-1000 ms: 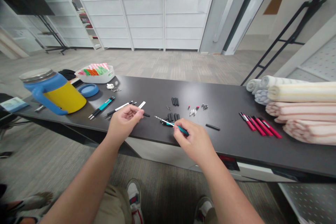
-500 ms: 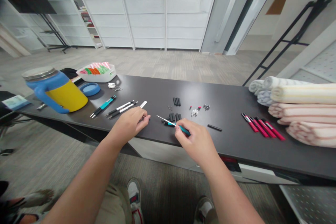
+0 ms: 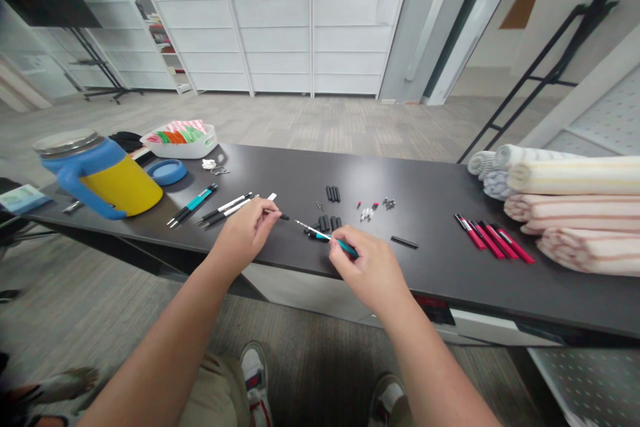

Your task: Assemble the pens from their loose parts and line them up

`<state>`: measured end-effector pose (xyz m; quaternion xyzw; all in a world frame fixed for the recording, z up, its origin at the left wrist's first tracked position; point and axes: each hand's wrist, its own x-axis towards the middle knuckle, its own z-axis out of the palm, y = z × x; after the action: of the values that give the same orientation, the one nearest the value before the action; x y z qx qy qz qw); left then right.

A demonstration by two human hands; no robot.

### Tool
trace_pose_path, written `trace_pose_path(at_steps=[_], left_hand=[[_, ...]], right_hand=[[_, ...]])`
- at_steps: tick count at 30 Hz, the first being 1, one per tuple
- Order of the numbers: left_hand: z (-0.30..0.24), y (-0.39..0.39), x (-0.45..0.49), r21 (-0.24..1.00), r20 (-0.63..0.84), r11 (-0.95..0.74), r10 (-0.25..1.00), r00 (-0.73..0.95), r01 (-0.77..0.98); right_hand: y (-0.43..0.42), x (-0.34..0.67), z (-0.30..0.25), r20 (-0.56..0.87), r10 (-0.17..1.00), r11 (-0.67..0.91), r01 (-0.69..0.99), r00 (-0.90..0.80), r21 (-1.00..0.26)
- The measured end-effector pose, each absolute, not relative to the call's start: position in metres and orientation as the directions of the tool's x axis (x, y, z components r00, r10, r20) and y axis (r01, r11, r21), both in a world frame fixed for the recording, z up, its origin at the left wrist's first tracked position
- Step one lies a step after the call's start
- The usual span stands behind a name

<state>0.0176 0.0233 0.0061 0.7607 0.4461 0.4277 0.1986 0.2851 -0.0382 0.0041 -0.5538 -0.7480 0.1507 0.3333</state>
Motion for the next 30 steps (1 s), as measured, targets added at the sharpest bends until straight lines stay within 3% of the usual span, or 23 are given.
trace_pose_path(at_steps=[3,6,9,14,17,19,21,25,30], left_hand=[[0.006,0.023,0.026,0.964,0.266,-0.266,0.961,0.072,0.001],[0.008,0.025,0.03,0.874,0.038,0.073,0.975,0.217,-0.481],[0.012,0.027,0.027,0.735,-0.024,0.217,0.955,0.296,-0.642],[0.012,0.026,0.021,0.704,-0.032,0.256,0.943,0.331,-0.662],[0.011,0.025,0.022,0.733,-0.017,0.243,0.941,0.339,-0.635],[0.011,0.024,0.023,0.753,-0.007,0.226,0.942,0.335,-0.618],[0.011,0.023,0.025,0.786,0.009,0.191,0.947,0.321,-0.587],[0.007,0.021,0.032,0.878,0.062,0.077,0.96,0.272,-0.472],[0.0,0.02,0.037,0.936,0.084,0.003,0.968,0.235,-0.351]], right_hand=[[-0.038,0.287,0.005,0.326,0.934,0.33,0.699,-0.145,-0.635],[-0.038,0.292,0.003,0.32,0.943,0.307,0.628,-0.097,-0.715],[-0.036,0.299,-0.002,0.292,0.955,0.28,0.447,-0.045,-0.85],[-0.032,0.306,-0.005,0.24,0.97,0.241,-0.011,0.047,-0.97],[-0.032,0.309,-0.005,0.235,0.97,0.24,-0.085,0.062,-0.967],[-0.033,0.31,-0.006,0.239,0.971,0.24,-0.015,0.027,-0.971],[-0.034,0.309,-0.007,0.26,0.965,0.26,0.163,-0.023,-0.952],[-0.039,0.3,-0.001,0.316,0.941,0.329,0.521,-0.116,-0.788],[-0.041,0.291,0.006,0.316,0.932,0.356,0.614,-0.178,-0.704]])
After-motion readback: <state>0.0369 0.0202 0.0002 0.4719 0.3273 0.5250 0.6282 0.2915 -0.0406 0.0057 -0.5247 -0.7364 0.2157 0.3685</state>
